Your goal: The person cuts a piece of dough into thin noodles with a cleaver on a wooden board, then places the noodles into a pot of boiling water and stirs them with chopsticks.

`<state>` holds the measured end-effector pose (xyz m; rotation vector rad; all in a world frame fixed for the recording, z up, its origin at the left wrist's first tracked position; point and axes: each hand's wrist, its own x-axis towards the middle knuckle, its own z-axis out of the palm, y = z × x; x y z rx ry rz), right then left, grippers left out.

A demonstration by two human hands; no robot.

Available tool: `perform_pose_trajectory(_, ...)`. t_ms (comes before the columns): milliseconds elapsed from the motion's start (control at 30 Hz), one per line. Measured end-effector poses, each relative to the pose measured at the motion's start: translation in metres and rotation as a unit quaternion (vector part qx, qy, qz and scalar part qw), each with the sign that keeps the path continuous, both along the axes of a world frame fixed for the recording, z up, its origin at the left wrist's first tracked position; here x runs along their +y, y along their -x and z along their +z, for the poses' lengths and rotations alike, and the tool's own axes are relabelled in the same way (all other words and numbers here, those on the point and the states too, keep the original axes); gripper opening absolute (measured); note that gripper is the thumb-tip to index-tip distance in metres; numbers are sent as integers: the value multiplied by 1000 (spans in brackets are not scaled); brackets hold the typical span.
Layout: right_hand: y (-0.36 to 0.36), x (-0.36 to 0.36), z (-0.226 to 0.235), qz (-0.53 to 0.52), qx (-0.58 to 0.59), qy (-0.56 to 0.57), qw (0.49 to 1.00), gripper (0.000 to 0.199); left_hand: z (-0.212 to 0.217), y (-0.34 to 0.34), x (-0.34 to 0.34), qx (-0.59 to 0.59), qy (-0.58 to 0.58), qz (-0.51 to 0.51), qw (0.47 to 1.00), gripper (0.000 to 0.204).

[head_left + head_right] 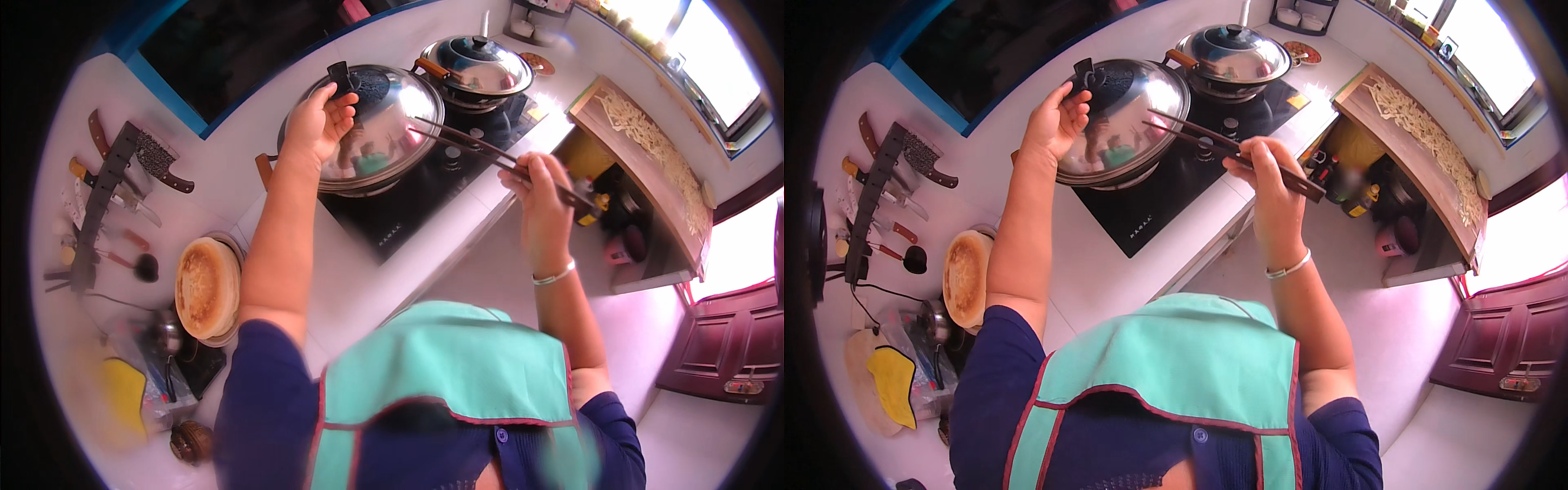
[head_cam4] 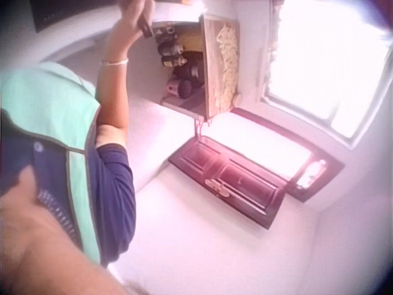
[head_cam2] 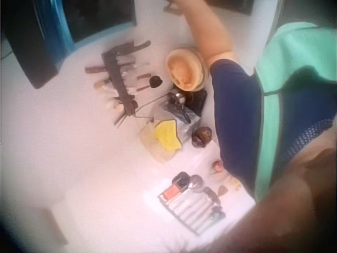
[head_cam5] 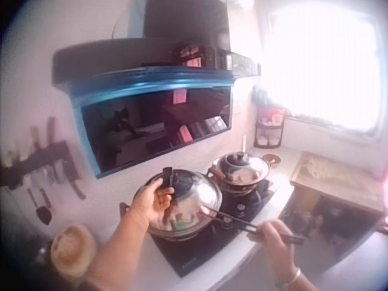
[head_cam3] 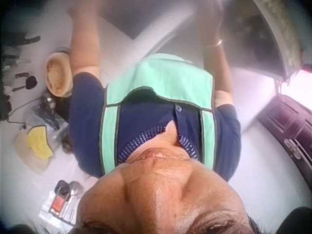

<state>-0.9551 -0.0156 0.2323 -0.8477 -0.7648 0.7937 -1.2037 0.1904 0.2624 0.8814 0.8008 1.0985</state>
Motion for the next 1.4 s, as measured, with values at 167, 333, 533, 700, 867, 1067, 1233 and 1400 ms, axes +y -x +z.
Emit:
perform_pose_trajectory(167, -11, 28, 9, 28, 9, -38, 999, 20, 30, 7, 20, -21, -41, 37, 998, 20)
perform_pose_trajectory(333, -25, 50, 28, 70, 25, -84, 994, 22, 90, 32, 29, -42, -129, -12, 991, 26)
perform_pose_trajectory(533, -41, 60, 36, 113, 38, -107, 987, 21, 111, 41, 27, -24, -152, -13, 988, 23)
perform_pose_trajectory(700, -56, 64, 31, 118, 48, -98, 987, 21, 94, 26, 13, -43, -107, 38, 993, 12)
perform_pose_trajectory(867, -65, 61, 32, 120, 37, -86, 988, 21, 76, 22, -7, -58, -74, 53, 994, 14)
perform_pose_trajectory(1067, -63, 63, 43, 178, 46, -123, 975, 19, 67, 47, -94, -96, -116, 113, 982, 28)
perform_pose_trajectory(1233, -29, 67, 50, 274, 59, -135, 950, 19, 67, 78, -222, -79, -106, 220, 967, 39)
perform_pose_trajectory(1400, 25, 71, 39, 394, -18, -69, 916, 18, 26, 92, -331, -8, -75, 408, 910, 35)
